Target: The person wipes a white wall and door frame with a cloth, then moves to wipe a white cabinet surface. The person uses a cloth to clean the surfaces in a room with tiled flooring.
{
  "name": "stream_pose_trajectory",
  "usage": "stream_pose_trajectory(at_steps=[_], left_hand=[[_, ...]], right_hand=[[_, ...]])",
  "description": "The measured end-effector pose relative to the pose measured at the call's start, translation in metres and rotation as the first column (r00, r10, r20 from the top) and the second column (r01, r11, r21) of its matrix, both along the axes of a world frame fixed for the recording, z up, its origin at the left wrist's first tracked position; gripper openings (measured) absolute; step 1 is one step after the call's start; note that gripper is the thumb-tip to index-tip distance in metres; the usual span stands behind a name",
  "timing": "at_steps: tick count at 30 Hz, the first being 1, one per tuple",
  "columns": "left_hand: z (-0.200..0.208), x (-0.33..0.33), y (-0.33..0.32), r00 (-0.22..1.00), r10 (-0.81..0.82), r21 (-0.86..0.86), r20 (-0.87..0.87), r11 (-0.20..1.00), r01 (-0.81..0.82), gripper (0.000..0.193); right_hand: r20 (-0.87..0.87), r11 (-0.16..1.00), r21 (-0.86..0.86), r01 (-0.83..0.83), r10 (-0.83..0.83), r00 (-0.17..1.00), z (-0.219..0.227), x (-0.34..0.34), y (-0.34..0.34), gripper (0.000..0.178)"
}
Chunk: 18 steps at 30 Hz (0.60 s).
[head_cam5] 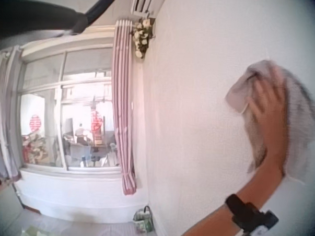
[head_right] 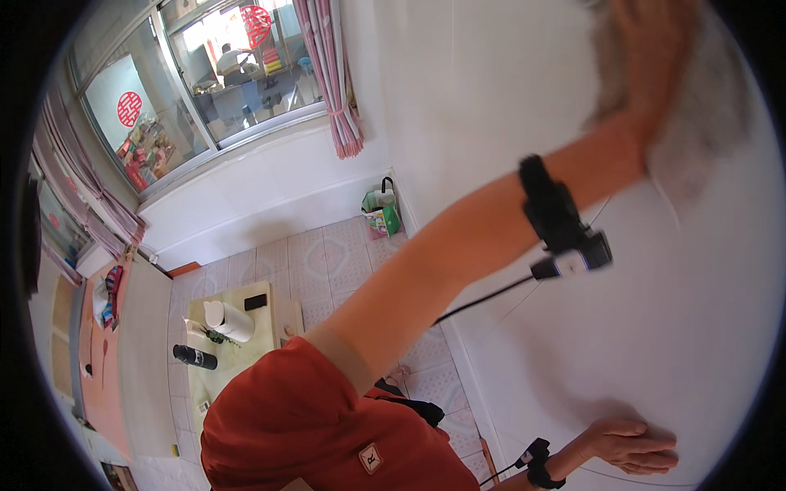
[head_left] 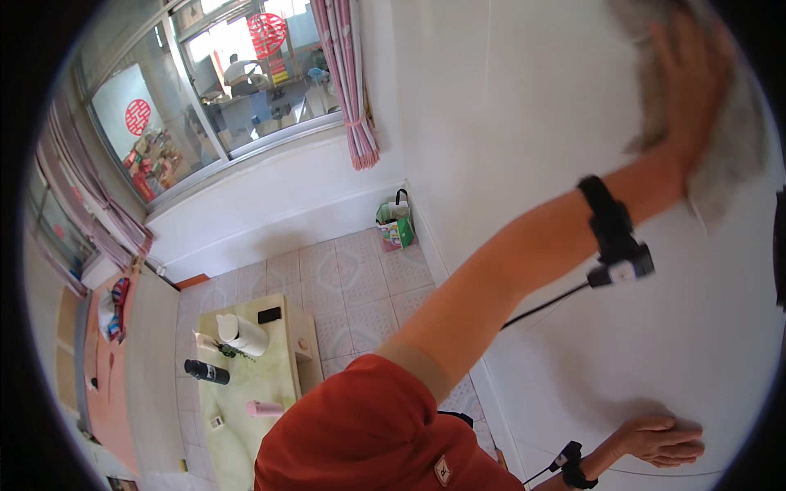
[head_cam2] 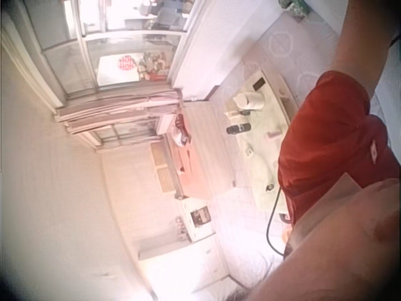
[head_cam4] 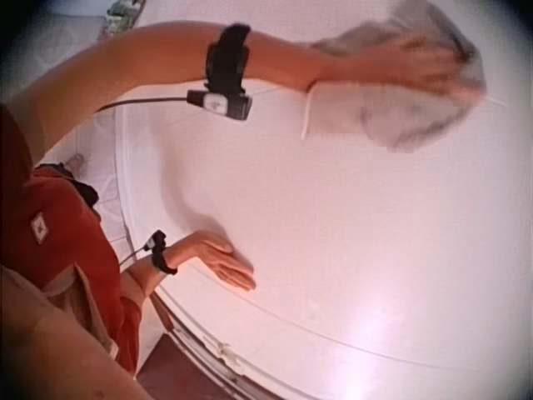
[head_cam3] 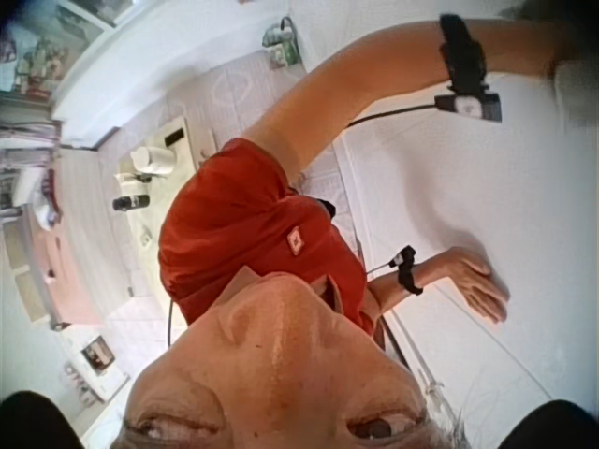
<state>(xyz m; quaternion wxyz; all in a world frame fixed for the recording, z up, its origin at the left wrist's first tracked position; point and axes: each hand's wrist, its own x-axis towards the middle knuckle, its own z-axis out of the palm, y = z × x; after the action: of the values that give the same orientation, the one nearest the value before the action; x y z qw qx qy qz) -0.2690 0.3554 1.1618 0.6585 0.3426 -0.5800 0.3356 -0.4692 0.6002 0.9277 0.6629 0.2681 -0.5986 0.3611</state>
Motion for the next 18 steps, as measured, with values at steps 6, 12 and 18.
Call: stream_pose_trajectory(at_steps=[6, 12, 18], left_hand=[[-0.096, -0.092, 0.083, 0.507, -0.651, 0.089, 0.565, 0.659, 0.747, 0.066], [-0.191, -0.011, 0.043, 0.131, -0.846, 0.510, 0.518, 0.428, 0.747, 0.073], [-0.065, 0.081, -0.053, 0.932, -0.362, 0.224, 0.021, 0.910, 0.348, 0.108]], right_hand=[[-0.086, 0.998, 0.015, 0.053, -0.052, 0.995, 0.011, 0.018, 0.001, 0.058], [-0.019, 0.999, 0.020, -0.035, 0.036, 0.999, 0.007, 0.007, 0.003, 0.052], [-0.041, 0.999, 0.014, 0.036, -0.035, 0.999, 0.007, 0.001, 0.007, 0.051]])
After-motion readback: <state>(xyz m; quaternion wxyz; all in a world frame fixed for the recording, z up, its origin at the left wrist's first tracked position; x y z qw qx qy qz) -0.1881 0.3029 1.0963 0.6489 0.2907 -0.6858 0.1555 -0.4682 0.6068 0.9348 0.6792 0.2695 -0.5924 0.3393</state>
